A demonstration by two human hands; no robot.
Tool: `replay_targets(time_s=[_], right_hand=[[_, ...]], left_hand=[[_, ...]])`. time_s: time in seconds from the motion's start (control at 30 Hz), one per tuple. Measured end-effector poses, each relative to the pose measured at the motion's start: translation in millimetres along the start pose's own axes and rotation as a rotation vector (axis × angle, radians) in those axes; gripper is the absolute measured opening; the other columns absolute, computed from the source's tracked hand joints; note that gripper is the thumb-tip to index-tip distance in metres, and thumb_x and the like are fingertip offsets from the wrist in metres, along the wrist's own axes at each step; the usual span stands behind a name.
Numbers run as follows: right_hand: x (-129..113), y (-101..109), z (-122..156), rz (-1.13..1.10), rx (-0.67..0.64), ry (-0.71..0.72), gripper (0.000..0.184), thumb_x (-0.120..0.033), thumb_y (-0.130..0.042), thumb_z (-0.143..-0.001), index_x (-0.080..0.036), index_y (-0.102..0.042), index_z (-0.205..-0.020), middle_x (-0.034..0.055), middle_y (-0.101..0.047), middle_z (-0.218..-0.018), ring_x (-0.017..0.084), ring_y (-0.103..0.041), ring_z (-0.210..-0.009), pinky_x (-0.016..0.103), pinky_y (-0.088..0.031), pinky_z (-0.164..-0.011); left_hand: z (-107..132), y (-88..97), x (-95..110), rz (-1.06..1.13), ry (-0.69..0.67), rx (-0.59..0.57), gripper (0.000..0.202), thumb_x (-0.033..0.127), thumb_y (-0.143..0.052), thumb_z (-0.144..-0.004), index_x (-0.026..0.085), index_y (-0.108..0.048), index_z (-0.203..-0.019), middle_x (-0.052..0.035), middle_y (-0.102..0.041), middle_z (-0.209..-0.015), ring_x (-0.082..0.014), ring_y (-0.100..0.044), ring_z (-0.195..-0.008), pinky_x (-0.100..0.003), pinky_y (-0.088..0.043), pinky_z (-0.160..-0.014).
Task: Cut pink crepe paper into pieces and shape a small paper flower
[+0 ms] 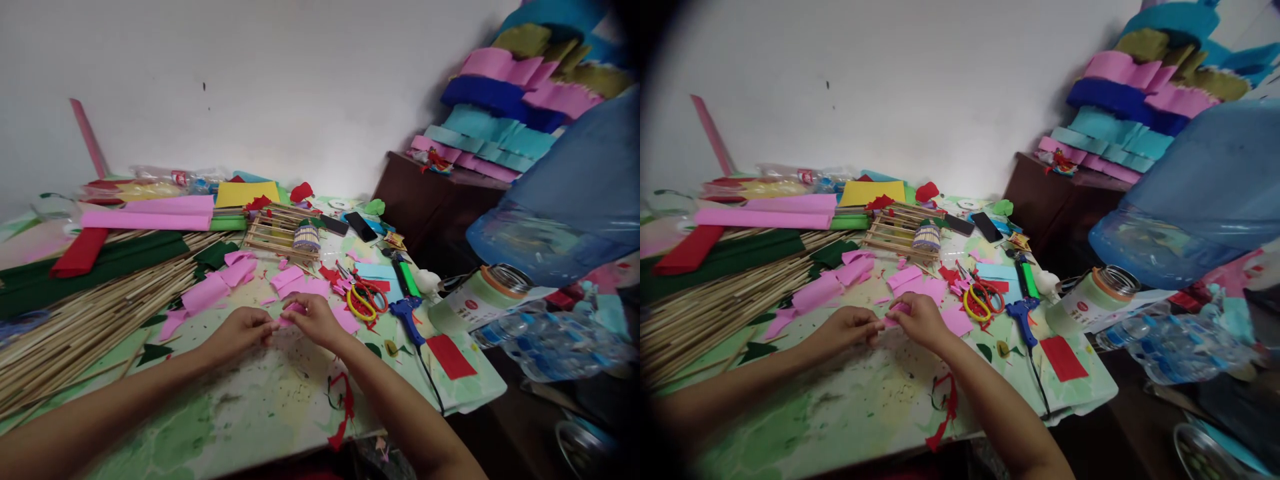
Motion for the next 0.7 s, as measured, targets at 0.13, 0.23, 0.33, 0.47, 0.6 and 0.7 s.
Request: replay_targets(time_s=[0.13, 0.23, 0.33, 0.47, 0.6, 0.7], right_hand=[[0.2, 1.6, -1.3, -0.033, -0.003, -0.032, 0.010, -0.018, -0.057, -0.080, -0.016, -0.067, -0.081, 0.0014, -0.069, -0.081, 0.013, -0.061, -0.073, 0.020, -0.042, -0.068], [0.2, -3.0, 1.1, 0.014, 0.044, -0.041, 0.010, -0.019, -0.056, -0.082, -0.017, -0.066, -0.084, 0.0011, -0.068, -0.082, 0.013, -0.061, -0.075, 0.020, -0.042, -0.069], [-5.1, -8.6, 3.2, 0.124, 0.070, 0.002, 0.009, -0.021, -0.056, -0.082, -0.019, -0.065, -0.086, 0.0007, -0.068, -0.085, 0.013, -0.061, -0.080, 0.021, -0.042, -0.074], [-8.6, 5.4, 5.3, 0.353, 0.037, 0.012, 0.020, -0.029, -0.048, -0.089, -0.021, -0.063, -0.099, 0.0018, -0.067, -0.093, 0.013, -0.060, -0.085, 0.022, -0.041, -0.078], [18.3, 60.2, 14.7, 0.831, 0.186, -0.372, 0.031, -0.025, -0.041, -0.090, -0.016, -0.054, -0.117, 0.0116, -0.059, -0.115, 0.020, -0.050, -0.110, 0.030, -0.033, -0.094], [46.9, 91.6, 23.1, 0.915, 0.201, -0.527, 0.035, -0.027, -0.047, -0.085, -0.004, -0.056, -0.110, 0.0241, -0.058, -0.110, 0.031, -0.050, -0.108, 0.040, -0.033, -0.091]], left_hand=[[1.0, 5.0, 7.7, -0.095, -0.008, -0.016, 0.037, 0.041, -0.048, -0.083, 0.016, -0.058, -0.056, -0.0013, -0.062, -0.053, -0.0135, -0.055, -0.051, -0.023, -0.039, -0.053], [-1.0, 6.7, 10.4, -0.213, -0.095, -0.021, 0.037, 0.039, -0.044, -0.085, 0.016, -0.059, -0.061, -0.0014, -0.063, -0.059, -0.0147, -0.057, -0.057, -0.024, -0.040, -0.058], [-5.4, 4.5, 8.8, -0.197, -0.178, -0.027, 0.028, 0.038, -0.046, -0.085, 0.017, -0.063, -0.077, -0.0024, -0.067, -0.074, -0.0173, -0.060, -0.071, -0.026, -0.042, -0.065], [-11.9, 0.9, -2.5, 0.057, -0.094, -0.018, 0.027, 0.041, -0.052, -0.081, 0.017, -0.060, -0.072, -0.0020, -0.065, -0.068, -0.0166, -0.059, -0.064, -0.025, -0.042, -0.060], [-17.1, 9.1, -17.5, 0.490, 0.128, 0.133, 0.025, 0.041, -0.062, -0.073, 0.017, -0.057, -0.070, -0.0049, -0.068, -0.072, -0.0171, -0.061, -0.065, -0.027, -0.045, -0.061], [-21.5, 24.3, -21.6, 0.547, 0.119, 0.271, 0.025, 0.040, -0.067, -0.067, 0.017, -0.058, -0.070, -0.0073, -0.068, -0.077, -0.0222, -0.063, -0.077, -0.032, -0.046, -0.071]])
Point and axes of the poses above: each hand's wrist, its own z-axis away from the middle knuckle, its own y-axis out of the back of the hand, x = y × z, the point moved 3 cm from there along -z, towards the middle knuckle
